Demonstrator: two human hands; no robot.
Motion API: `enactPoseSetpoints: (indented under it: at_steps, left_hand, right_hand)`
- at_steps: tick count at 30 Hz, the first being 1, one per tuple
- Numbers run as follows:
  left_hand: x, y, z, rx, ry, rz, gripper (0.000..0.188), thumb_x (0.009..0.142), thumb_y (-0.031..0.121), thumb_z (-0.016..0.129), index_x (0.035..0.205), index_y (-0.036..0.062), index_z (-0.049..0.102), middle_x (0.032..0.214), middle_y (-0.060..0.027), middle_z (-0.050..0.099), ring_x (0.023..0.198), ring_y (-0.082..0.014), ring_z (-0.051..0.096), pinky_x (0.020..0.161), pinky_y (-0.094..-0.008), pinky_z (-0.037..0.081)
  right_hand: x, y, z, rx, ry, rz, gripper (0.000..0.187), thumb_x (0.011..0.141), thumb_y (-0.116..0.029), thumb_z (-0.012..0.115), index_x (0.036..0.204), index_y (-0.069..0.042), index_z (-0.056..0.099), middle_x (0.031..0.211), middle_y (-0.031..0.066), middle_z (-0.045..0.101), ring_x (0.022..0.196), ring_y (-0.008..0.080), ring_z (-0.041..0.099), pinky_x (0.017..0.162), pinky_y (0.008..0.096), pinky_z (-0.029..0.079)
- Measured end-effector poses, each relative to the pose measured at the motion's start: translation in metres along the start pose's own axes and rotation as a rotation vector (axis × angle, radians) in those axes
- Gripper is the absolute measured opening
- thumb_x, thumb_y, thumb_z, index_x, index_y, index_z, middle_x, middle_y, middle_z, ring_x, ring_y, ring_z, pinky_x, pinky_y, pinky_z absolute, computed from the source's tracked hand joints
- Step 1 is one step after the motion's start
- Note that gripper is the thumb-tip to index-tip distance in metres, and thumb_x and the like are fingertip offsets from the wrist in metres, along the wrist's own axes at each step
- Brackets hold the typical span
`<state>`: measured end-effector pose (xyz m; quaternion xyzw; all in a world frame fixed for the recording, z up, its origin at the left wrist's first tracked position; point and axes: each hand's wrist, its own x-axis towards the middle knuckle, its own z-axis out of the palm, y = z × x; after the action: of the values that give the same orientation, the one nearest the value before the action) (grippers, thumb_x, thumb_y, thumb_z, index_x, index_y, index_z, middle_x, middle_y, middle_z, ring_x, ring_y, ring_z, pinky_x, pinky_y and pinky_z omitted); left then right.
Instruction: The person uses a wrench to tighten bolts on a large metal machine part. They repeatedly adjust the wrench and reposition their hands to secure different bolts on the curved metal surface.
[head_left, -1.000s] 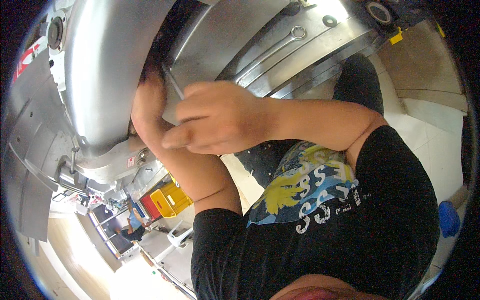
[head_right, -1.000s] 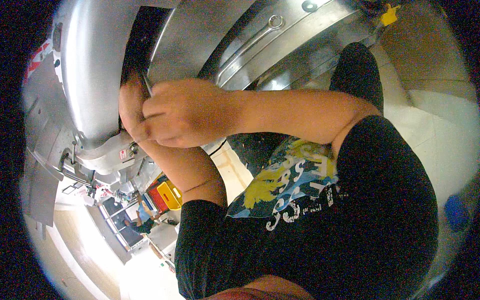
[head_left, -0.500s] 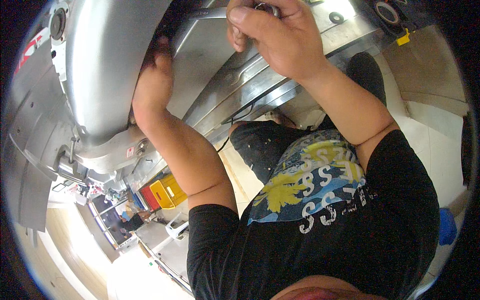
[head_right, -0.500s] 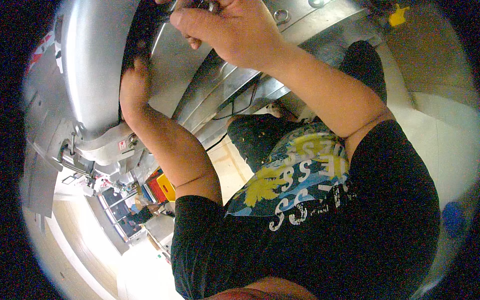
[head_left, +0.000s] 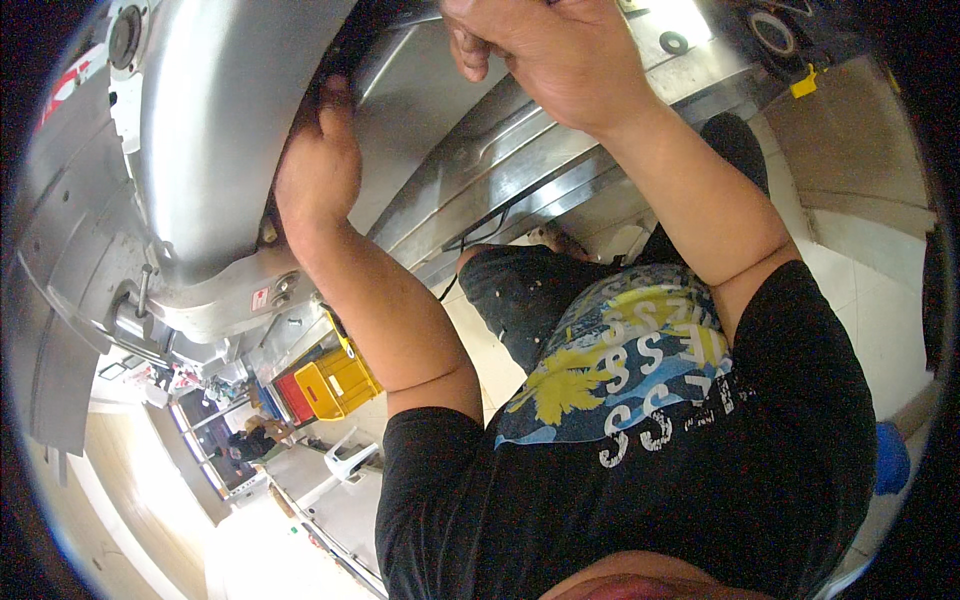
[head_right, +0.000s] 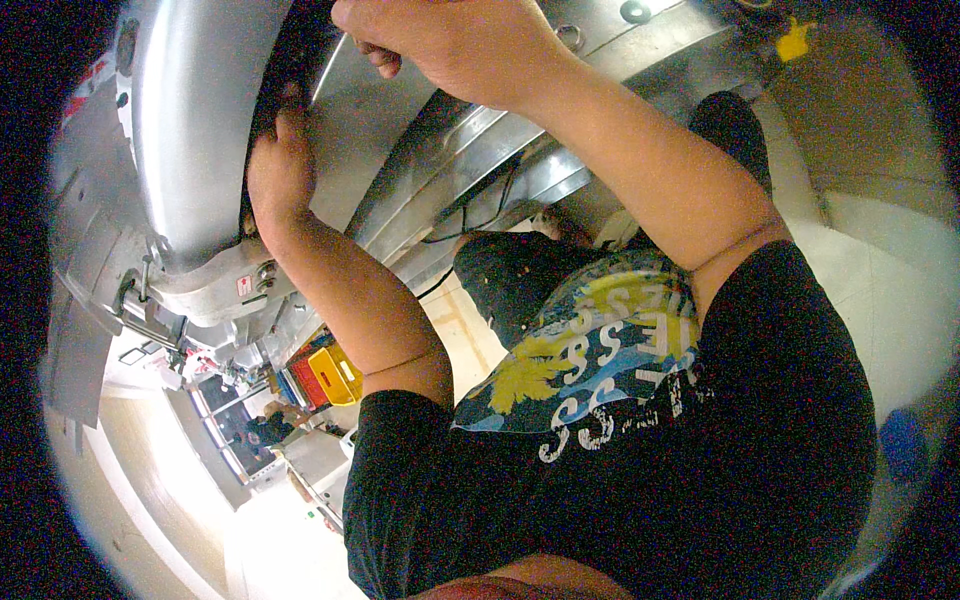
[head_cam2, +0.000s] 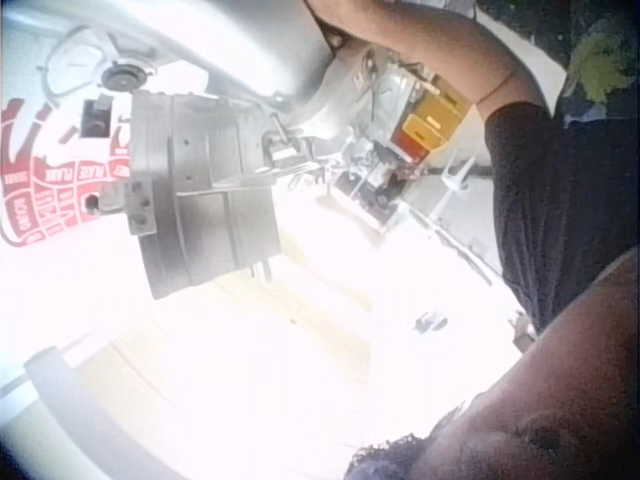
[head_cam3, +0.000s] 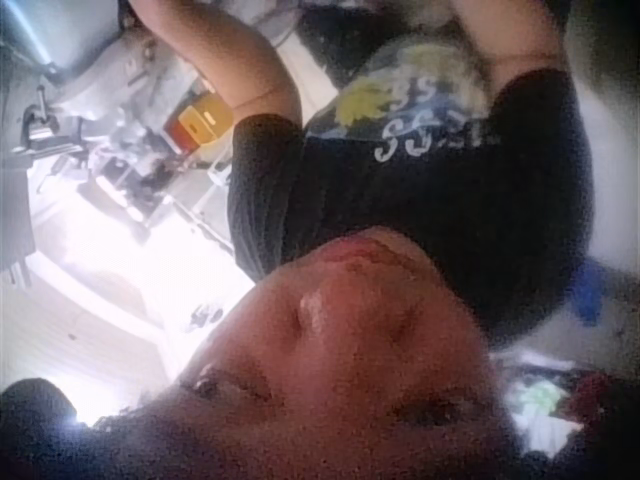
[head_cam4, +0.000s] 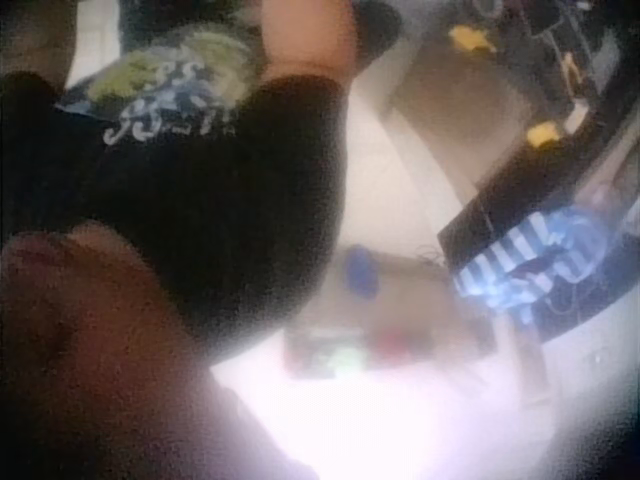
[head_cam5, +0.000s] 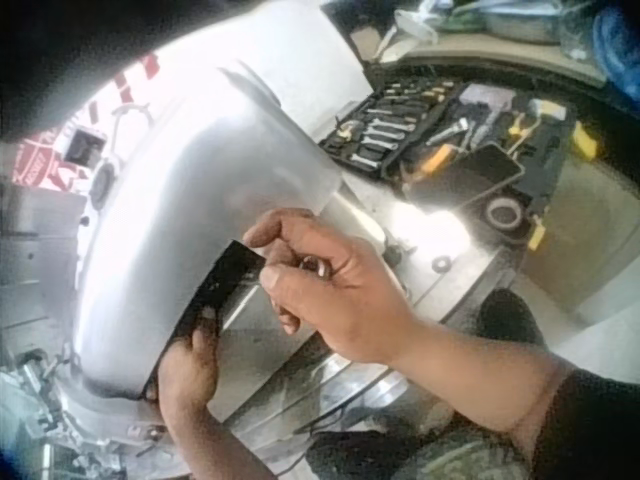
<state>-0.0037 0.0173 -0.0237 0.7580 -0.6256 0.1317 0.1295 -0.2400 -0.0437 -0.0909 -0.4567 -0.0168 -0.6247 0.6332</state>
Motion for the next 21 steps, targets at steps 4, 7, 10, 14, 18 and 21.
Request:
enactPoseSetpoints:
  at_steps: [4, 7, 10, 14, 18, 21]
  left_hand:
    - [-0.018, 0.009, -0.029, 0.194, -0.312, -0.053, 0.049, 0.105, 0.036, 0.035, 0.109, 0.0053, 0.073, 0.102, -0.0278, 0.072, 0.098, -0.0449, 0.072, 0.089, -0.0582, 0.054]
    - [-0.005, 0.017, -0.017, 0.095, -0.500, -0.004, 0.049, 0.101, 0.037, 0.040, 0.105, 0.0039, 0.075, 0.108, -0.0271, 0.072, 0.104, -0.0432, 0.070, 0.097, -0.0537, 0.052]
    - [-0.002, 0.029, -0.006, -0.208, -0.215, 0.006, 0.045, 0.094, 0.040, 0.050, 0.113, 0.0050, 0.073, 0.115, -0.0241, 0.071, 0.111, -0.0431, 0.066, 0.103, -0.0514, 0.048]
    - [-0.023, 0.020, 0.000, -0.221, -0.004, 0.091, 0.044, 0.093, 0.038, 0.049, 0.104, 0.0039, 0.074, 0.106, -0.0238, 0.073, 0.100, -0.0430, 0.069, 0.097, -0.0543, 0.051]
    - [-0.017, 0.028, -0.012, -0.237, 0.077, 0.111, 0.043, 0.092, 0.037, 0.051, 0.104, 0.0030, 0.074, 0.105, -0.0237, 0.072, 0.100, -0.0429, 0.069, 0.097, -0.0538, 0.051]
    - [-0.016, 0.029, -0.018, -0.280, 0.026, 0.089, 0.043, 0.093, 0.036, 0.049, 0.102, 0.0028, 0.074, 0.105, -0.0241, 0.072, 0.099, -0.0429, 0.069, 0.096, -0.0534, 0.052]
  right_hand:
    - [-0.005, 0.037, -0.002, 0.000, -0.059, -0.068, 0.027, 0.097, -0.004, 0.060, 0.124, -0.002, 0.059, 0.082, 0.0044, 0.057, 0.073, 0.0182, 0.055, 0.069, 0.0346, 0.047]
    - [-0.012, 0.033, -0.014, 0.106, 0.117, 0.045, 0.027, 0.100, -0.005, 0.057, 0.126, -0.008, 0.058, 0.090, 0.0035, 0.058, 0.076, 0.0165, 0.051, 0.069, 0.0345, 0.044]
    - [-0.016, 0.031, -0.033, 0.109, 0.205, 0.038, 0.027, 0.102, -0.006, 0.054, 0.129, -0.013, 0.056, 0.099, 0.0026, 0.058, 0.079, 0.0147, 0.047, 0.070, 0.0343, 0.042]
    - [-0.036, 0.052, -0.024, 0.066, 0.145, 0.041, 0.019, 0.102, -0.005, 0.053, 0.121, -0.011, 0.056, 0.093, 0.0034, 0.056, 0.079, 0.0160, 0.048, 0.071, 0.0371, 0.043]
    - [-0.020, 0.036, -0.028, 0.017, 0.110, -0.053, 0.019, 0.102, -0.003, 0.051, 0.118, -0.011, 0.056, 0.090, 0.0056, 0.057, 0.077, 0.0181, 0.050, 0.071, 0.0385, 0.044]
    - [-0.034, 0.046, -0.007, -0.244, 0.007, -0.153, 0.020, 0.099, -0.002, 0.055, 0.117, -0.010, 0.059, 0.090, 0.0081, 0.060, 0.078, 0.0204, 0.055, 0.072, 0.0393, 0.048]
